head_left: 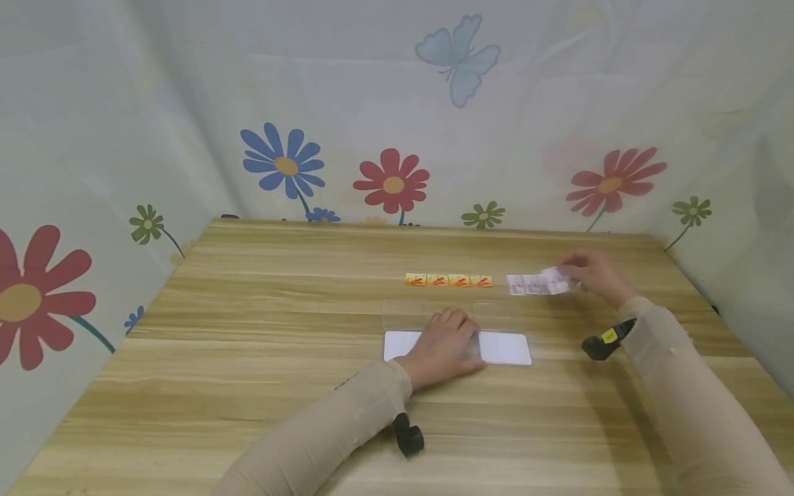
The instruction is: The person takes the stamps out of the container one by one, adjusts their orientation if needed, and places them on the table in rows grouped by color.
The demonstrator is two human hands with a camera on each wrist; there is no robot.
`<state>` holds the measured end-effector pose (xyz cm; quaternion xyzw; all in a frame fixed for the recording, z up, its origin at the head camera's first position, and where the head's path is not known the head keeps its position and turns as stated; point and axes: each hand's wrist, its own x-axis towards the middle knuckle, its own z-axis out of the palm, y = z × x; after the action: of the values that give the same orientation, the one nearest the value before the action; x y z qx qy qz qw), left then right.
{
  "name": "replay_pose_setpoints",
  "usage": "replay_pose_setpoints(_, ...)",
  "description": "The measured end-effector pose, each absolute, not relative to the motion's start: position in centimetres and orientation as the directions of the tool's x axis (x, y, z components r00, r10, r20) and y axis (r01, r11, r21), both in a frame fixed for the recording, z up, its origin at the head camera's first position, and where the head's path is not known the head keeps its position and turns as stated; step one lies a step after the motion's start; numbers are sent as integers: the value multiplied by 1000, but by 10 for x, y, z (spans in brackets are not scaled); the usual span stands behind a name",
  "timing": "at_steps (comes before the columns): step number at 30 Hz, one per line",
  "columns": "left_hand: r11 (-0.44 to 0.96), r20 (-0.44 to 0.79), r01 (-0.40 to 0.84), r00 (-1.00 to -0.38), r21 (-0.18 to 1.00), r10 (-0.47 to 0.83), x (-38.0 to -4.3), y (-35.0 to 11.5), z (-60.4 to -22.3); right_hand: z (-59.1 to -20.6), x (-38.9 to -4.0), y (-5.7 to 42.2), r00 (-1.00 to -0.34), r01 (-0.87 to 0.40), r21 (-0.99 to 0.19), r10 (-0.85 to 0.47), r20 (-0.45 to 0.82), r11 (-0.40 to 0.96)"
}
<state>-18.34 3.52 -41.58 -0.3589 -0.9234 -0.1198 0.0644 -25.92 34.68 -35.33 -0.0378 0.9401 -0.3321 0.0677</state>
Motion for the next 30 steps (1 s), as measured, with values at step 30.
replay_pose_setpoints(30,724,177,668,-744,174,644,-182,35,-415,-361,-270,363,-991,27,-603,-57,-119,797)
